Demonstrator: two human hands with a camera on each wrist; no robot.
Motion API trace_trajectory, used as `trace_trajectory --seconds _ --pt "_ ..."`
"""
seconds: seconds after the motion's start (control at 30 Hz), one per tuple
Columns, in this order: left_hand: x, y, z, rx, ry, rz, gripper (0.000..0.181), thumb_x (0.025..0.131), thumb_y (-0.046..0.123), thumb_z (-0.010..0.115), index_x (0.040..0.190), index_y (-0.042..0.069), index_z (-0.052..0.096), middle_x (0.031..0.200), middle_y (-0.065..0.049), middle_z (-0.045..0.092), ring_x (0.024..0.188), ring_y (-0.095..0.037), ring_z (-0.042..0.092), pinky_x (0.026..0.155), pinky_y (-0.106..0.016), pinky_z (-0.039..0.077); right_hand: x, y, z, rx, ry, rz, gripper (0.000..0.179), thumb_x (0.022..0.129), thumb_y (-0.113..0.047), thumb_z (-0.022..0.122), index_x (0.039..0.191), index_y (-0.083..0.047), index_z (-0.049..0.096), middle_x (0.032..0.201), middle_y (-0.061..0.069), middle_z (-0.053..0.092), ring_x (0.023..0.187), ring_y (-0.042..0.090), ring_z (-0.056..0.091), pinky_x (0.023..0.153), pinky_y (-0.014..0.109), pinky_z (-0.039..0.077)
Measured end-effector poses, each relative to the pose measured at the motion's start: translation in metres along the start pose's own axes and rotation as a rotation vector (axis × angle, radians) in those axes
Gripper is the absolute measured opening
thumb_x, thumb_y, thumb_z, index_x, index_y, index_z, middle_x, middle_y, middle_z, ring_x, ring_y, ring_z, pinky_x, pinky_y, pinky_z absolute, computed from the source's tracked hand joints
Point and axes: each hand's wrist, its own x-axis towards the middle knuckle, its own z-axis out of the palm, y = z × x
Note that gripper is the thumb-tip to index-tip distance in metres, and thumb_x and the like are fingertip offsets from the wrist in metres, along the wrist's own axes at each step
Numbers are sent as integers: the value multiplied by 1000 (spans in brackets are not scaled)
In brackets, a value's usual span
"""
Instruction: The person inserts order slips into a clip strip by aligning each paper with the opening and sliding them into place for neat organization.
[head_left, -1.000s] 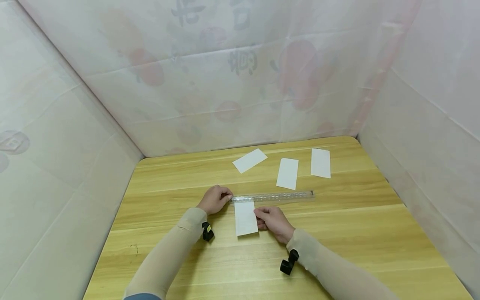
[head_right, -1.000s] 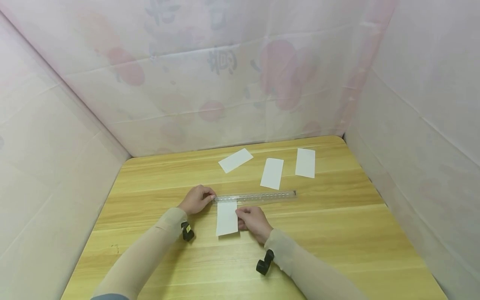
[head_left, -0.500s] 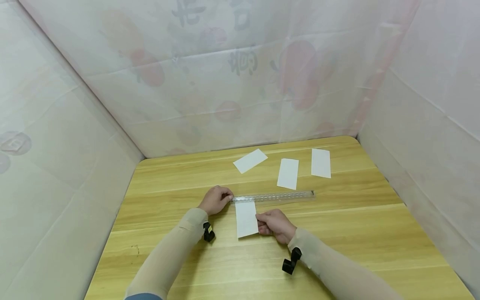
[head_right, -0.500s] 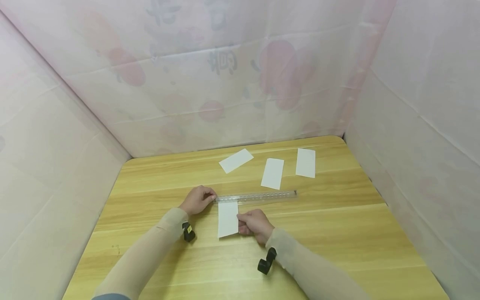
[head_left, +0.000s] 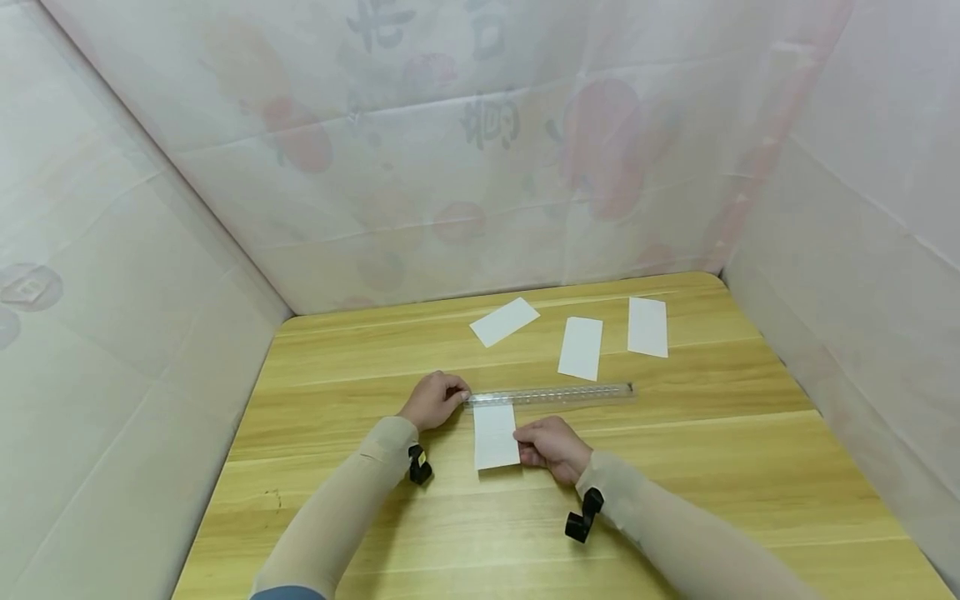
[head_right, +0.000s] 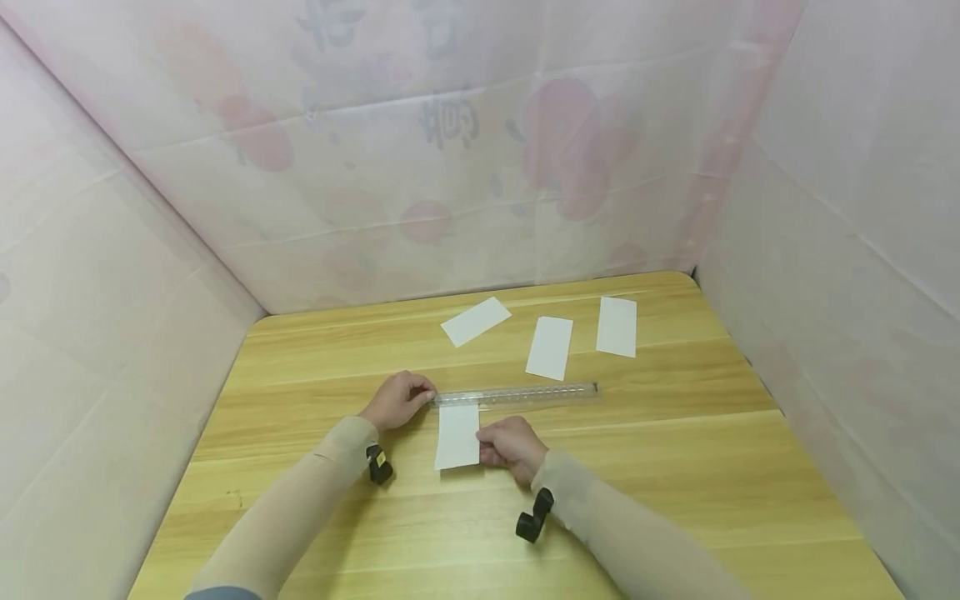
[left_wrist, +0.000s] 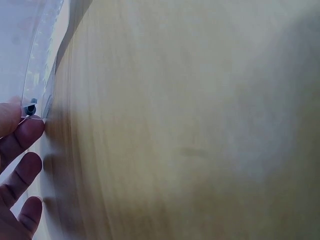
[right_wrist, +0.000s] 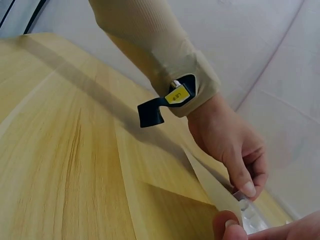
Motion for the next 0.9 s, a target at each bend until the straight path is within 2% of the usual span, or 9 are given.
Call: trace_trajectory --seconds 0.2,0.47,0.67,0.9 --pt "1 -1 2 -4 0 -6 13 92 25 57 92 21 69 85 13 60 81 -9 51 75 -31 43 2 -2 2 31 25 -2 17 87 -4 57 96 11 61 70 10 59 53 10 57 57 25 51" --pt "-1 -3 2 -17 1 3 13 92 25 57 92 21 69 87 12 61 85 -9 54 78 -32 45 9 -1 4 37 74 -6 18 87 -7 60 95 9 63 76 11 62 60 13 59 59 26 51" --pt "-1 -2 2 -19 4 8 13 92 25 57 92 20 69 86 13 61 82 -9 52 76 -32 44 9 0 6 27 116 -22 12 87 -6 59 82 4 63 64 6 54 53 12 49 53 24 45" --pt "1 -1 2 -5 13 13 13 91 25 57 92 20 69 85 14 61 79 -8 51 74 -31 44 8 -1 8 43 145 -41 19 85 -5 59 67 0 59 60 5 52 51 11 46 52 23 43"
